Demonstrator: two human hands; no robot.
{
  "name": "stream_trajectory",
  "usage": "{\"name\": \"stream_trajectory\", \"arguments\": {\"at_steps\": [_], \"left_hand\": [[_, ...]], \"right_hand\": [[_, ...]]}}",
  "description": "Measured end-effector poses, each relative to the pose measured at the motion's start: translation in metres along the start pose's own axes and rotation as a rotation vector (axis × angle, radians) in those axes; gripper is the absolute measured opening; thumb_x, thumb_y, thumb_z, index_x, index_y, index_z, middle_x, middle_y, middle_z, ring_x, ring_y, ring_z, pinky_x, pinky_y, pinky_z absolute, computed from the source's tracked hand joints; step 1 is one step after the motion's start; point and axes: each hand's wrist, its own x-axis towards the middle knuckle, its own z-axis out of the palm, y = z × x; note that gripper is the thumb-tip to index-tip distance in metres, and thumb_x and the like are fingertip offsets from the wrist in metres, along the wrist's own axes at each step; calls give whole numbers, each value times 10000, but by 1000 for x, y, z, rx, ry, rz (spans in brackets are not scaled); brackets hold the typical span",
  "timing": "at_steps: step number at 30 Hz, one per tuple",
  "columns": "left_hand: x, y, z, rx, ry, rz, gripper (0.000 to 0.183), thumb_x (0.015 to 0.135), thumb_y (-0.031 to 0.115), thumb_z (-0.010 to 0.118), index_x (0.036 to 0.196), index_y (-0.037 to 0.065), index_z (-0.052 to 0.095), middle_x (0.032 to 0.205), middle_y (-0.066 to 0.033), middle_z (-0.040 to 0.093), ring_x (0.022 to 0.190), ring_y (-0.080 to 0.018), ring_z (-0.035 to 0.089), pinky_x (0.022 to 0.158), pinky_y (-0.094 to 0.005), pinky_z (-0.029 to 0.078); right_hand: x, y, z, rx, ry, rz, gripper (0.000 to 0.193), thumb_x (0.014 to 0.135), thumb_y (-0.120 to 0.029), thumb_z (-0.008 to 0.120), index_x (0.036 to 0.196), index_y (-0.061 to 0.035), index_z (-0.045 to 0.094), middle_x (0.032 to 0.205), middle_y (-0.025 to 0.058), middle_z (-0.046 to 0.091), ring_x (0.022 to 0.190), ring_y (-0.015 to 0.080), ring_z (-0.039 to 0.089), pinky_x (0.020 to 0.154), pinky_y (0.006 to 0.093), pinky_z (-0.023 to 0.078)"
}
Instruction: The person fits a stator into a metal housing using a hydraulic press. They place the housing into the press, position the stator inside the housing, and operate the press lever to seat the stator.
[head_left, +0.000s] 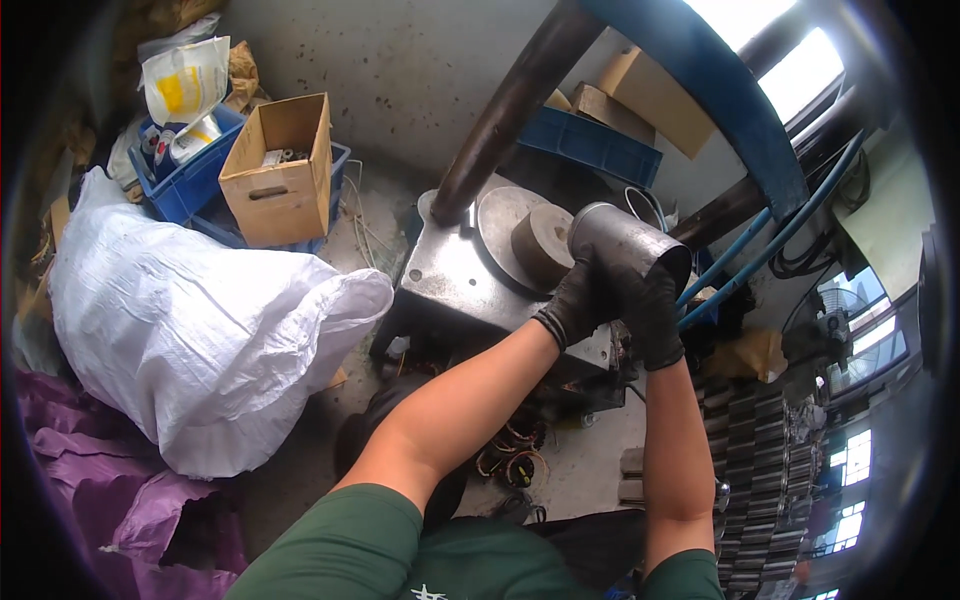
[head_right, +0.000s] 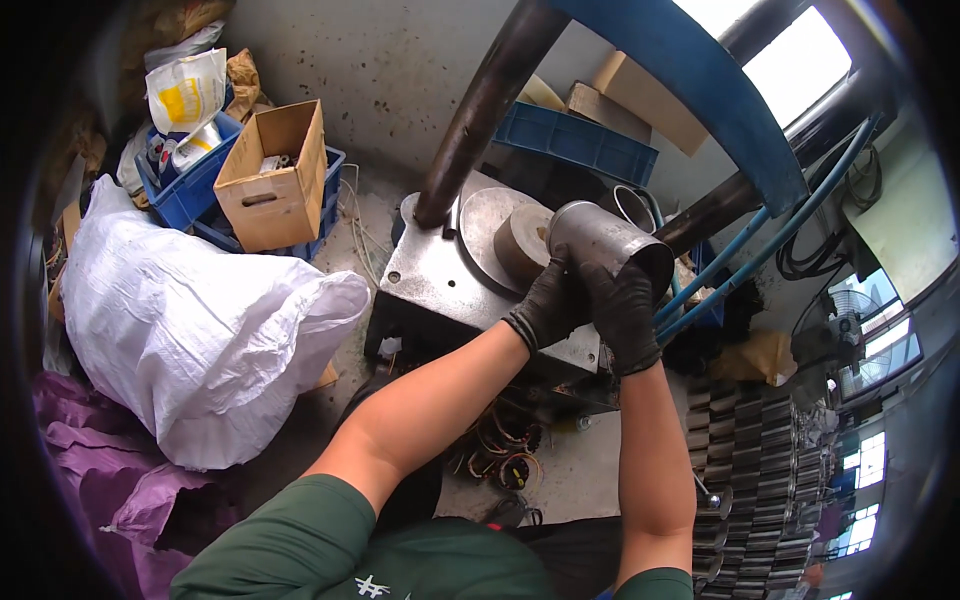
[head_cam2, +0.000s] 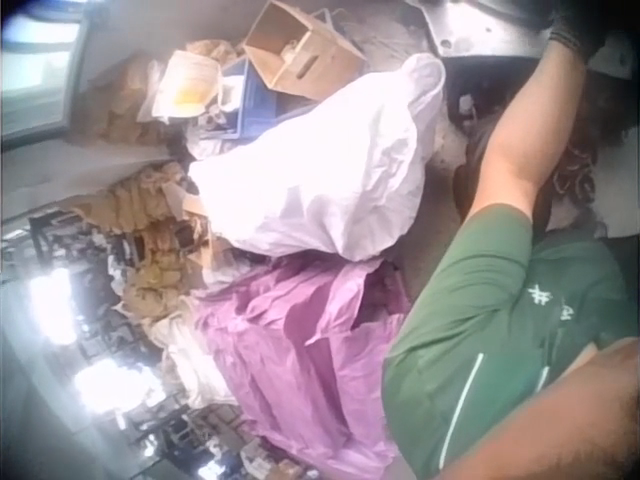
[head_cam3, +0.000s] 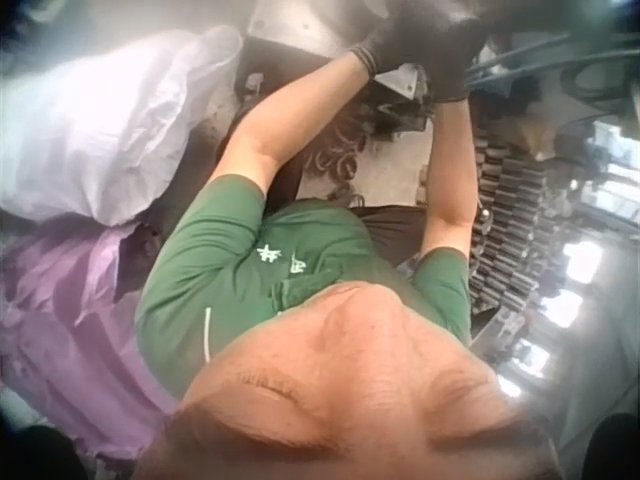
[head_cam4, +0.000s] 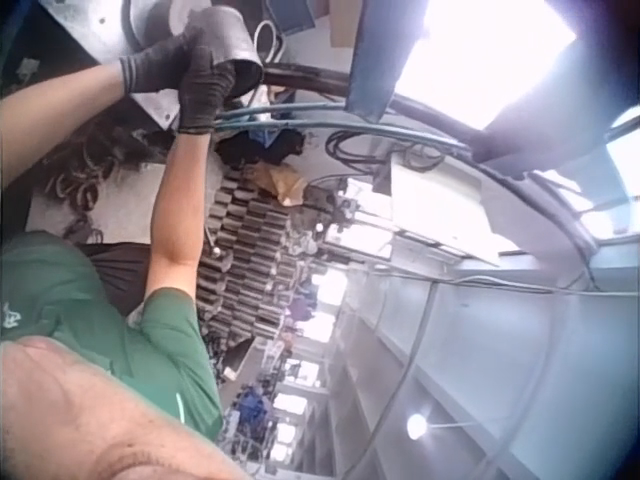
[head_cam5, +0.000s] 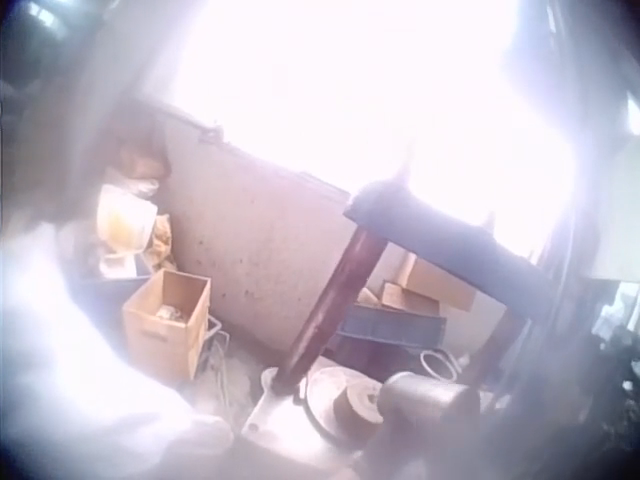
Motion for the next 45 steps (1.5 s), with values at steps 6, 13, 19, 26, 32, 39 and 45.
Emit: {"name": "stream_trajectory", "arguments": {"at_steps": [6, 13, 19, 26, 32, 39, 45], "left_hand": [[7, 8, -10, -85, -40, -35, 915, 991, 773, 242, 1613, 102, 263, 1609, -161, 371, 1493, -298, 342, 1251, -436, 273], [-2, 33, 8, 353, 315, 20, 621, 1018, 577, 423, 1405, 92, 466, 1322, -140, 562, 1149, -276, 547, 962, -410, 454], [-14, 60, -18, 1188, 525, 189, 319, 956, 316, 704, 1106, 39, 650, 910, -94, 686, 669, -212, 664, 568, -332, 563], [-73, 76, 61, 1483, 705, 397, 315, 917, 253, 736, 1060, -19, 666, 913, -122, 702, 841, -190, 681, 778, -328, 563], [-90, 76, 64, 1350, 636, 436, 335, 971, 305, 671, 1031, -25, 689, 894, -103, 708, 812, -168, 669, 783, -305, 545], [-105, 68, 79, 1376, 459, 412, 377, 985, 205, 644, 1206, -100, 620, 984, -189, 701, 900, -240, 730, 802, -311, 623], [-101, 53, 74, 1533, 516, 372, 359, 973, 282, 658, 1098, -54, 669, 878, -165, 709, 852, -218, 721, 802, -343, 598]], "right_hand": [[71, -33, -3, -1241, -595, -672, 130, 815, -217, 725, 897, -118, 739, 852, 139, 706, 803, 320, 695, 727, 457, 534], [139, -5, -8, -723, -722, -466, 373, 737, -391, 768, 936, -78, 741, 935, 133, 727, 905, 303, 705, 867, 394, 552], [170, -13, 9, -228, -753, 201, 626, 908, -645, 667, 1154, -70, 689, 913, 78, 684, 1001, 213, 661, 1079, 480, 466], [184, 35, 25, 62, -571, 35, 376, 1046, -424, 441, 1039, -92, 619, 775, 30, 512, 807, 115, 597, 1107, 528, 220], [94, 31, 27, 119, 52, -262, 214, 1032, -212, 532, 1103, -50, 653, 872, 58, 622, 851, 117, 656, 916, 390, 451], [-195, 34, 105, 326, -611, 49, 329, 884, 9, 667, 1206, -58, 663, 1085, 114, 713, 989, 236, 704, 850, 349, 582], [-316, 96, 197, -176, -994, -377, 530, 822, -126, 669, 1347, -104, 607, 1289, 176, 646, 1156, 366, 636, 990, 426, 532]]}}
